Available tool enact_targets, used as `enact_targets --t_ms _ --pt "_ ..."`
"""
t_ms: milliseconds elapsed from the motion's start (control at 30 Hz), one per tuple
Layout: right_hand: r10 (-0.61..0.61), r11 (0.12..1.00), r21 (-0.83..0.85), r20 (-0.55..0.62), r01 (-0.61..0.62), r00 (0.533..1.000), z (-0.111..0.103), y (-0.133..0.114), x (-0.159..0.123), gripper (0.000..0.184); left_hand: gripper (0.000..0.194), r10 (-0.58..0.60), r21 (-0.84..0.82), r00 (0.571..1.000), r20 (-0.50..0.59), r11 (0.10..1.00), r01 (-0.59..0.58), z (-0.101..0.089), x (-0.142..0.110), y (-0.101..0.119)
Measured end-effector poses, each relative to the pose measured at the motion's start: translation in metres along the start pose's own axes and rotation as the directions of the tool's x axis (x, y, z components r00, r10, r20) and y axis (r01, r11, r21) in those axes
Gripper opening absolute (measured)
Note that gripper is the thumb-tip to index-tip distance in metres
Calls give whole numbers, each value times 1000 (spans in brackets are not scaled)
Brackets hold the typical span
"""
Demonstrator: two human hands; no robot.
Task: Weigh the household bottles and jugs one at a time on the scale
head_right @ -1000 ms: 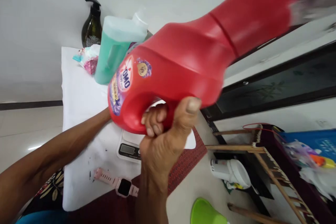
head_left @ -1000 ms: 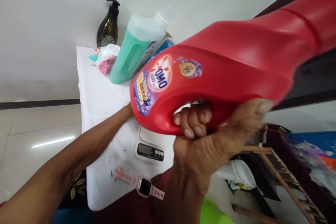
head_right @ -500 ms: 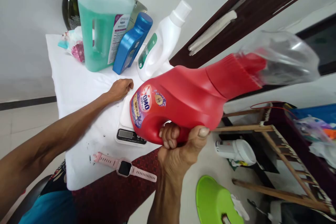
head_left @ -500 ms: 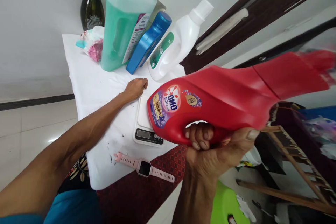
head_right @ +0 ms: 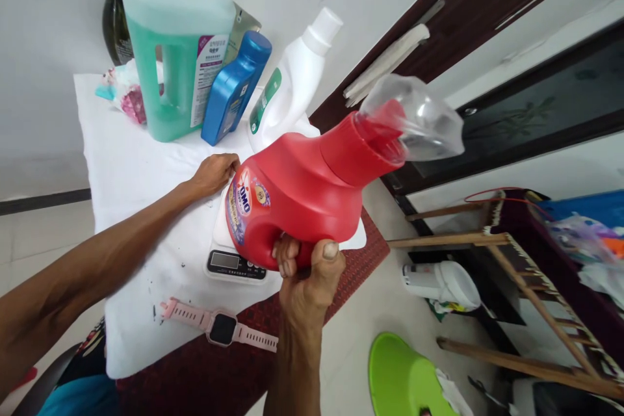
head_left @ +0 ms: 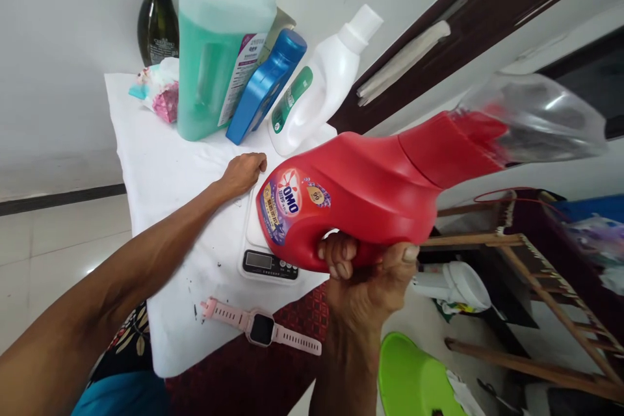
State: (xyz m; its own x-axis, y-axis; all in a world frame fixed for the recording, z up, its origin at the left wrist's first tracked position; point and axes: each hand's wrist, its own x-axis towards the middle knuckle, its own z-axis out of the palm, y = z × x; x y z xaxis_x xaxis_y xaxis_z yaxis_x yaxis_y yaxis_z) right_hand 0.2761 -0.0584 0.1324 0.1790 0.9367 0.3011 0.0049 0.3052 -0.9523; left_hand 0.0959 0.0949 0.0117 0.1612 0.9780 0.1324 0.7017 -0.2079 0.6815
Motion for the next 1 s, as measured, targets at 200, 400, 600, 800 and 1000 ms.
enact_targets --t_ms 200,400,600,800,1000 --pt "-167 967 -227 -200 120 965 -28 11 -5 57 35 -25 -24 1000 -7 999 25 -4 1 2" --pt "-56 945 -307 -492 -113 869 -79 53 -37 57 35 -42 -1 999 -22 999 42 -6 1 2" --pt "153 899 -317 -416 -301 896 -101 106 -64 63 34 -26 -20 999 -45 999 26 -6 3 -1" --pt "155 882 -364 -374 -298 915 -99 95 -61 58 33 -9 -78 998 -67 997 3 -5 6 -7" --pt "-209 955 -266 -278 134 938 -51 23 -42 62 34 16 -113 997 -73 993 -24 -5 6 -11"
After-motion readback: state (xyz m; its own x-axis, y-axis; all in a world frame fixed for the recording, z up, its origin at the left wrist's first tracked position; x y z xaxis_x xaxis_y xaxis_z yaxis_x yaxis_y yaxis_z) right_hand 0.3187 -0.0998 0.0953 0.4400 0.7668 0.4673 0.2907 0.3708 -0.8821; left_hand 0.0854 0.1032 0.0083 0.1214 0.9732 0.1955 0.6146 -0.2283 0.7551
